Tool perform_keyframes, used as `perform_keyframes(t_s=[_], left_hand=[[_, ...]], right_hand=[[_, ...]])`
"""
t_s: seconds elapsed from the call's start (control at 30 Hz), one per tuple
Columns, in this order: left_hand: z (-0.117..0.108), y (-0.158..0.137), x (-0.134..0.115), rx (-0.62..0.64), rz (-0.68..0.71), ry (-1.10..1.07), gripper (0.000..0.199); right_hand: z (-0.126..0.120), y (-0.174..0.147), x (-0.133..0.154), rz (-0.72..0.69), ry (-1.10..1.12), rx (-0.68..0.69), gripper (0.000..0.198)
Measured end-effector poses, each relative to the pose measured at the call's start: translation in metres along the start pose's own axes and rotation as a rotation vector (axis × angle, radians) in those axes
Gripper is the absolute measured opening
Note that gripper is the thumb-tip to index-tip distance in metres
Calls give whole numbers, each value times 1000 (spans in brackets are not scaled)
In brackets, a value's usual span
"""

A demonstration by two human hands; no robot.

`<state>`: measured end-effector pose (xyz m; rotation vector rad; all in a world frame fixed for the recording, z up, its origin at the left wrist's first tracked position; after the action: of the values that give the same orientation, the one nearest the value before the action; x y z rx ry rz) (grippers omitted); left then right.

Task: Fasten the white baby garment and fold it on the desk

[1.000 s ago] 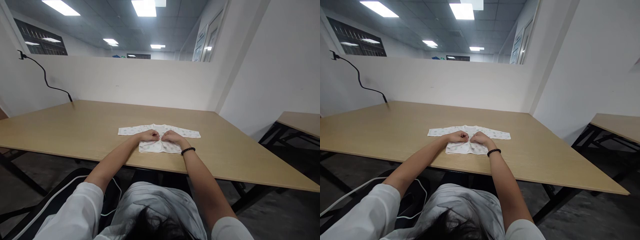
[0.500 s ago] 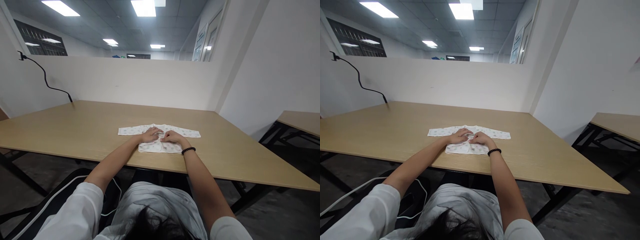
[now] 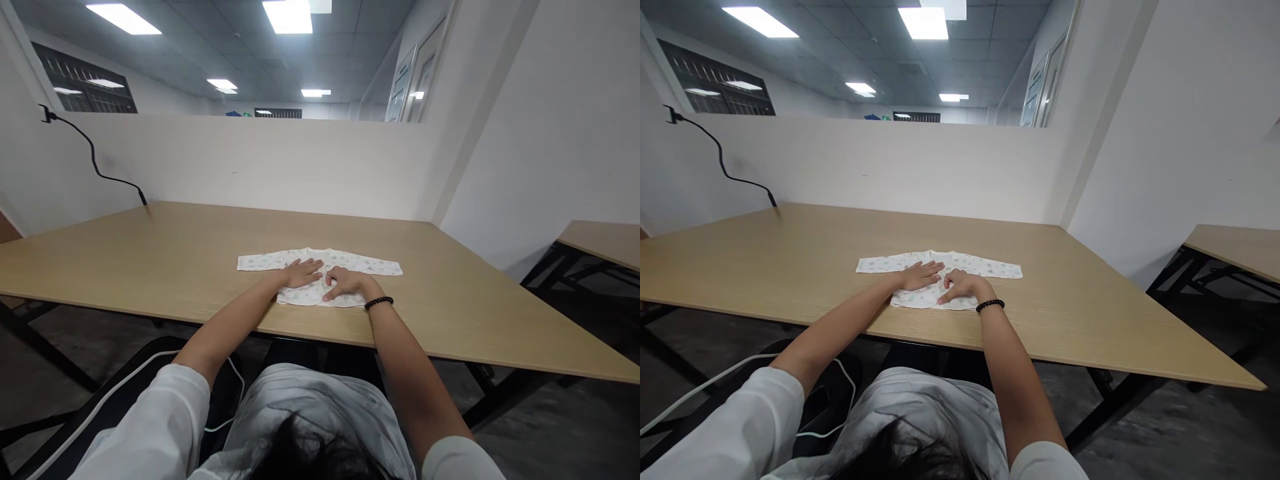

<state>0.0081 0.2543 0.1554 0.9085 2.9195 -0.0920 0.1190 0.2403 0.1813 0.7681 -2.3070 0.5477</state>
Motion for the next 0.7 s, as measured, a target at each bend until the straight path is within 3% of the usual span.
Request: perform_keyframes(t_s=[0.23, 0.33, 0.5, 0.7], left_hand=[[-1, 1, 1, -9, -29, 57, 74], [-1, 1, 0, 7, -34, 58, 71], [-2, 1, -1, 23, -68, 70, 76], [-4, 0, -2, 36, -102, 82, 77]], right_hand=[[-3, 1, 13, -135, 243, -122, 44], [10, 2, 23, -228, 324, -3, 38], [29, 0, 26, -213, 339, 214, 41], [32, -3, 28, -171, 294, 280, 29]])
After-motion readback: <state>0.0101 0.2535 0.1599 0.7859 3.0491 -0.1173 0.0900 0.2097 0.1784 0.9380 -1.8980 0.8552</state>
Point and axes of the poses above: each hand's wrist, its own y-axis towards the middle knuckle, its own z-axis out of the palm, x = y × z, the point moved 9 cm from there along y, towards the middle knuckle, and after that the axes turned 15 degrees about y, right-handed, at the moved point
